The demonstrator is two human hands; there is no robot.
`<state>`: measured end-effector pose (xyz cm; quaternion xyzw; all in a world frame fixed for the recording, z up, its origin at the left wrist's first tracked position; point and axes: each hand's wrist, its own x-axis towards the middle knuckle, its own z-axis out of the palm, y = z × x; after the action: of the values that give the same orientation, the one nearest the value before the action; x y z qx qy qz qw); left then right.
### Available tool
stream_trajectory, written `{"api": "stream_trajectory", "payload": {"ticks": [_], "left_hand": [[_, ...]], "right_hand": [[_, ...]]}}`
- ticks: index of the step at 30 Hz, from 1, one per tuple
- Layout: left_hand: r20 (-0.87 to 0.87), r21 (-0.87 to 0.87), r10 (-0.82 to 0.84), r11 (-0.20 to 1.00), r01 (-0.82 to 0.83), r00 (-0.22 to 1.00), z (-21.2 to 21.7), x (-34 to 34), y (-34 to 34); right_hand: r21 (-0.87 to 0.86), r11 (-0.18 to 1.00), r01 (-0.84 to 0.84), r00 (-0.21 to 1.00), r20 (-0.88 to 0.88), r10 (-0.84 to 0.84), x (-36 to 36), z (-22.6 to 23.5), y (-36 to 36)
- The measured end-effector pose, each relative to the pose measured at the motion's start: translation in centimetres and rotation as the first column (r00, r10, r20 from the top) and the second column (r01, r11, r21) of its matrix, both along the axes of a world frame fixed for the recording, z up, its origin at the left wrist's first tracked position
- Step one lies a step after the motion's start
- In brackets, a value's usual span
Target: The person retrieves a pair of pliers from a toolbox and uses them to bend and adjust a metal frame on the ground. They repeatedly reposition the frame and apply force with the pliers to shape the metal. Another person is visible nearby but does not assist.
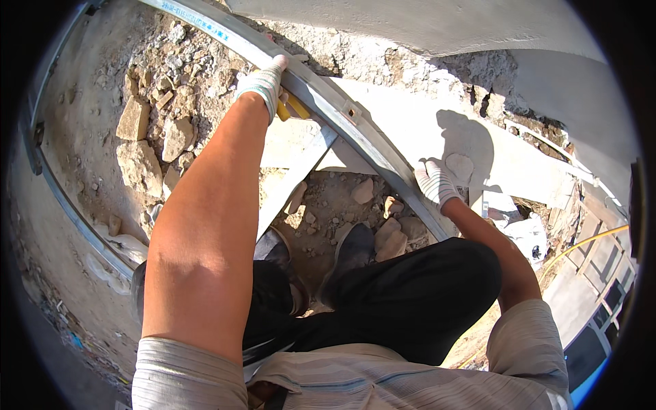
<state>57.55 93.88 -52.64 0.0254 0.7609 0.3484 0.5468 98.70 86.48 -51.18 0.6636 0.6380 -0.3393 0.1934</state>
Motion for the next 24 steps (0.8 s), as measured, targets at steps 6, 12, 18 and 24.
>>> {"api": "stream_trajectory", "payload": {"ticks": [6,12,18,24], "left_hand": [[0.040,0.009,0.030,0.999,-0.030,0.999,-1.0,-0.5,0.4],[0.001,-0.016,0.022,1.000,-0.022,1.000,-0.6,0.5,-0.7],[-0.060,0.051,0.067,0.997,-0.064,0.996,-0.5,3.1,-6.9],[-0.217,0.001,0.115,0.993,-0.117,0.970,-1.4,3.1,-11.4]], "right_hand": [[0.188,0.957,0.221,0.975,-0.012,-0.223,4.4,-3.4,-5.3],[0.230,0.887,0.401,0.916,-0.119,-0.384,4.8,-4.9,-7.5],[0.243,0.921,0.304,0.951,-0.142,-0.276,6.2,-4.6,-6.9],[0.021,0.973,0.228,0.973,-0.032,-0.228,7.8,-5.1,-6.5]]}}
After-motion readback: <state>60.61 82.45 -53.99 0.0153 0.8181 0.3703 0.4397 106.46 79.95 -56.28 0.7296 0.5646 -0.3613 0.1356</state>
